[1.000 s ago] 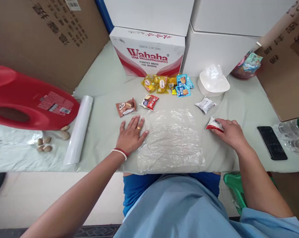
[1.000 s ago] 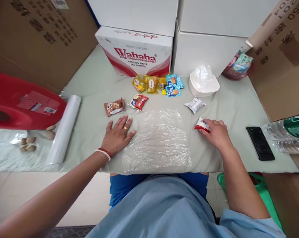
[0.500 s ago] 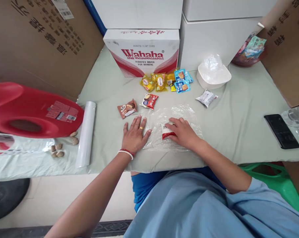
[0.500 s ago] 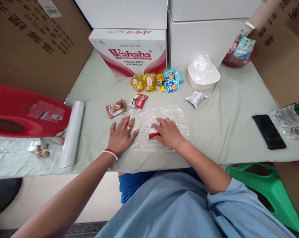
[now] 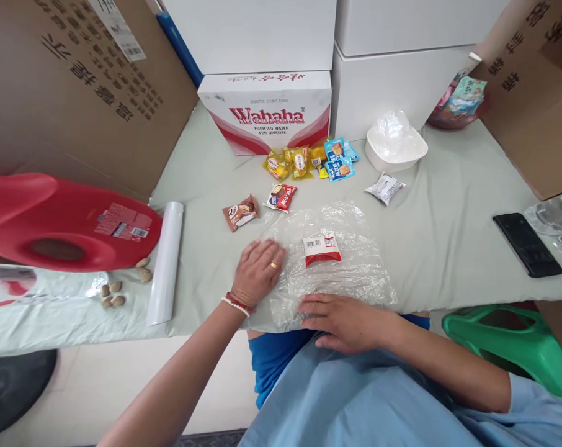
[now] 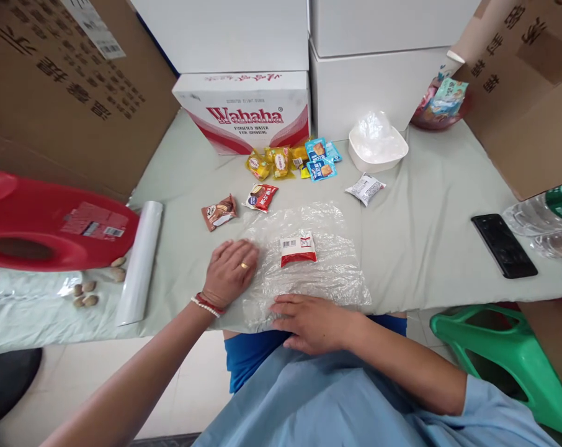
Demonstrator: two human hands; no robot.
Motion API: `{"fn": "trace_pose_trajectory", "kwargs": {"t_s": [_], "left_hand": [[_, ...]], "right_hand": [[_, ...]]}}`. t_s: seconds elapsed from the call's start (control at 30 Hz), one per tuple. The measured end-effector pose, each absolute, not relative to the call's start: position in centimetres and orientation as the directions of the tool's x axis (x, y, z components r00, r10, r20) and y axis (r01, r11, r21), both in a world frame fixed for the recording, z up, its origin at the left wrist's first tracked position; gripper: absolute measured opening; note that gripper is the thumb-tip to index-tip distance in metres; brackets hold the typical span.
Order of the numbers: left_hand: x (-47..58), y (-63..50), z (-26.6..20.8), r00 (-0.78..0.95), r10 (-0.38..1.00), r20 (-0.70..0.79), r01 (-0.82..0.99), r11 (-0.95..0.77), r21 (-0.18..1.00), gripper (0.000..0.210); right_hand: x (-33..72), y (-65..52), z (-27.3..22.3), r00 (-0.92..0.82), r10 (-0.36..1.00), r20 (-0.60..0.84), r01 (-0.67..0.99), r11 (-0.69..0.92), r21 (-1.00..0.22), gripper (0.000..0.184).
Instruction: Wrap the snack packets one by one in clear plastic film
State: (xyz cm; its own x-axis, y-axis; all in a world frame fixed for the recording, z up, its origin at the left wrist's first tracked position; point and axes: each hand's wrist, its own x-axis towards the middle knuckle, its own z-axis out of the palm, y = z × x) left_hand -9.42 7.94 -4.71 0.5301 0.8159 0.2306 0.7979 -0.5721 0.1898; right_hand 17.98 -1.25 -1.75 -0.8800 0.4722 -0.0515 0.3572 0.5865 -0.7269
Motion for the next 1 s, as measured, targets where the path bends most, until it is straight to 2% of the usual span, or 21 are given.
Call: {"fn": "trace_pose_trajectory", "kwargs": {"t_s": [0.07, 0.17, 0.27, 0.43, 0.53, 0.63, 0.73, 0.8, 0.9, 1.0], "left_hand": [[-9.0, 7.6, -4.0, 0.562, 0.815, 0.141, 0.786, -0.580, 0.213, 0.032], [-7.8, 6.8, -3.2, 0.348, 0.936, 0.048, 0.902, -0.348, 0.254, 0.038], [-6.6, 5.7, -3.0, 0.186, 0.982, -0.027, 0.940, -0.170, 0.296, 0.050], [-6.4, 4.0, -3.8, 0.225, 0.972, -0.072, 0.950, -0.202, 0.240, 0.064], [-7.7, 4.0, -4.0, 0.302, 0.946, -0.119, 0.921, -0.257, 0.293, 0.067], [-9.3, 4.6, -3.6, 0.372, 0.911, -0.177, 0.870, -0.276, 0.409, 0.056], [-10.2, 5.3, -2.9, 0.401, 0.891, -0.213, 0.823, -0.248, 0.511, 0.032], [-10.3, 5.5, -2.4, 0.399, 0.888, -0.228, 0.801, -0.216, 0.559, 0.026], [-9.8, 5.8, -1.9, 0.359, 0.899, -0.251, 0.779, -0.141, 0.611, 0.041], [-9.2, 5.9, -1.8, 0.293, 0.921, -0.255, 0.774, -0.072, 0.629, 0.056]], "right_hand": [[18.1, -1.5, -1.5, -0.881, 0.467, -0.075, 0.357, 0.553, -0.753, 0.051], [18.0, -2.0, -1.3, -0.882, 0.459, -0.106, 0.367, 0.528, -0.766, 0.052], [17.8, -2.3, -1.3, -0.880, 0.458, -0.124, 0.378, 0.518, -0.767, 0.053], [18.7, -2.4, -1.9, -0.877, 0.469, -0.103, 0.347, 0.470, -0.812, 0.051], [20.0, -2.1, -1.9, -0.883, 0.465, -0.064, 0.276, 0.403, -0.873, 0.048], [20.8, -1.8, -1.4, -0.847, 0.526, -0.080, 0.275, 0.306, -0.911, 0.048], [20.5, -1.3, -1.0, -0.750, 0.651, -0.113, 0.332, 0.223, -0.917, 0.050], [19.7, -0.9, -0.8, -0.675, 0.726, -0.132, 0.358, 0.167, -0.919, 0.049], [18.4, -0.2, -0.5, -0.621, 0.767, -0.161, 0.381, 0.116, -0.917, 0.050], [17.4, 0.2, 0.2, -0.712, 0.687, -0.146, 0.379, 0.201, -0.903, 0.057]]}}
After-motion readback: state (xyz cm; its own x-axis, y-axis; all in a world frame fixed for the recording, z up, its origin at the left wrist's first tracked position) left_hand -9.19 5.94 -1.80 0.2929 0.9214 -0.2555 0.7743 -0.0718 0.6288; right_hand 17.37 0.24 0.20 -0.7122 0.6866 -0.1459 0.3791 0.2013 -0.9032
